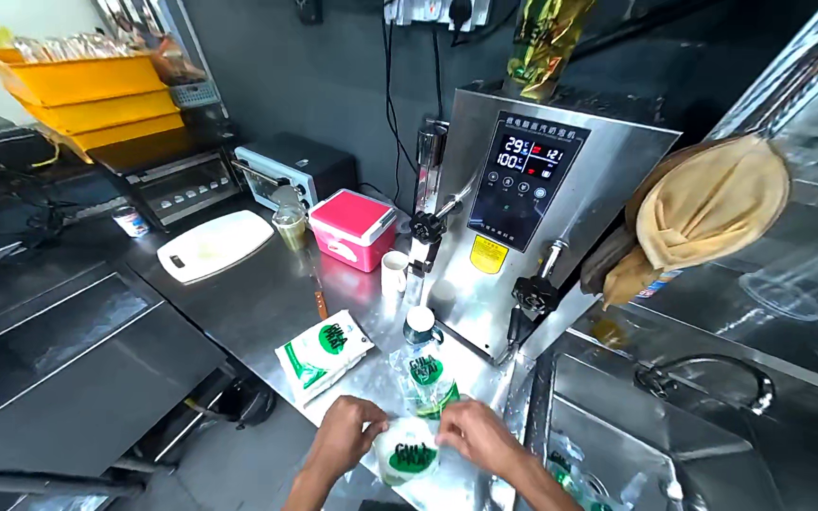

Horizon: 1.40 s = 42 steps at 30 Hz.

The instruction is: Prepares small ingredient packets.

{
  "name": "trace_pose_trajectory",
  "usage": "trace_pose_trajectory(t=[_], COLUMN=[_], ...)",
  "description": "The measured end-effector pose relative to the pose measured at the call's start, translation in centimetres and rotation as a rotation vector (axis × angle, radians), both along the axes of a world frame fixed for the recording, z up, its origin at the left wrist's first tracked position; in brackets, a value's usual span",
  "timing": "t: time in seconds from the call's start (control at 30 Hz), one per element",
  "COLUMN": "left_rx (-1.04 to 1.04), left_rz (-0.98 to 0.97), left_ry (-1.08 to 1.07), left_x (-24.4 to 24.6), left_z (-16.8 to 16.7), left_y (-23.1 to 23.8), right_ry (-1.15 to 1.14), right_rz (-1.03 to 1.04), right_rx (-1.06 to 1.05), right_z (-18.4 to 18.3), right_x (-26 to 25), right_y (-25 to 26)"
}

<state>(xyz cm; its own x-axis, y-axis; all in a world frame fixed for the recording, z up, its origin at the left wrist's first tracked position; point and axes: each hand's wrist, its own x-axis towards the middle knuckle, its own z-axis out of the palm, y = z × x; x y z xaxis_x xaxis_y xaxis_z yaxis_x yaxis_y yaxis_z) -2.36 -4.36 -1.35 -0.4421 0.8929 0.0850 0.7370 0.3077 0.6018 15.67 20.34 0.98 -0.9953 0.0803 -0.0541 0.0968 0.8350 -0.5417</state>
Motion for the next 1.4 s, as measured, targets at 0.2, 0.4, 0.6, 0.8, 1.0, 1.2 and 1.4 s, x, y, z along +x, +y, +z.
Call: trace_pose_trajectory(t=[0.2,0.4,0.6,0.8,1.0,1.2,1.4], left_rx=[-0.015,0.164,0.096,0.302,0.220,-0.031,-0.030], left_rz=[-0.024,-0.057,0.001,0.101,0.130,0.011,0.041], left_ry=[0.006,-0.050,-0.035,-0.159,-0.187,0.096,0.101], left_x=[-0.5,0.9,-0.3,-1.2,-2.0,0.0,0.4], left_z=[0.7,2.2,1.1,-0.2,0.6,0.6,0.5], left_y=[0.4,-0.5,-1.0,-0.5,0.4,5.6,5.6], right_ry=[-0.030,0.000,0.099,0.177,0.187,0.317,-0.174], right_rz=[0.125,0.098,-0.156,-0.286,-0.262,-0.389,-0.555], right_rx=[-0.047,-0.152,-0.237,-0.137,-0.466,-0.849,-0.280], right_z=[1.3,1.7,-1.7,-2.4,-2.2,-4.6,-12.2], right_x=[-0.4,1.4,0.0,-0.6,-1.9,-1.2,-0.2], right_y=[0.7,1.4,-0.4,-1.3,-1.5,1.5,3.2])
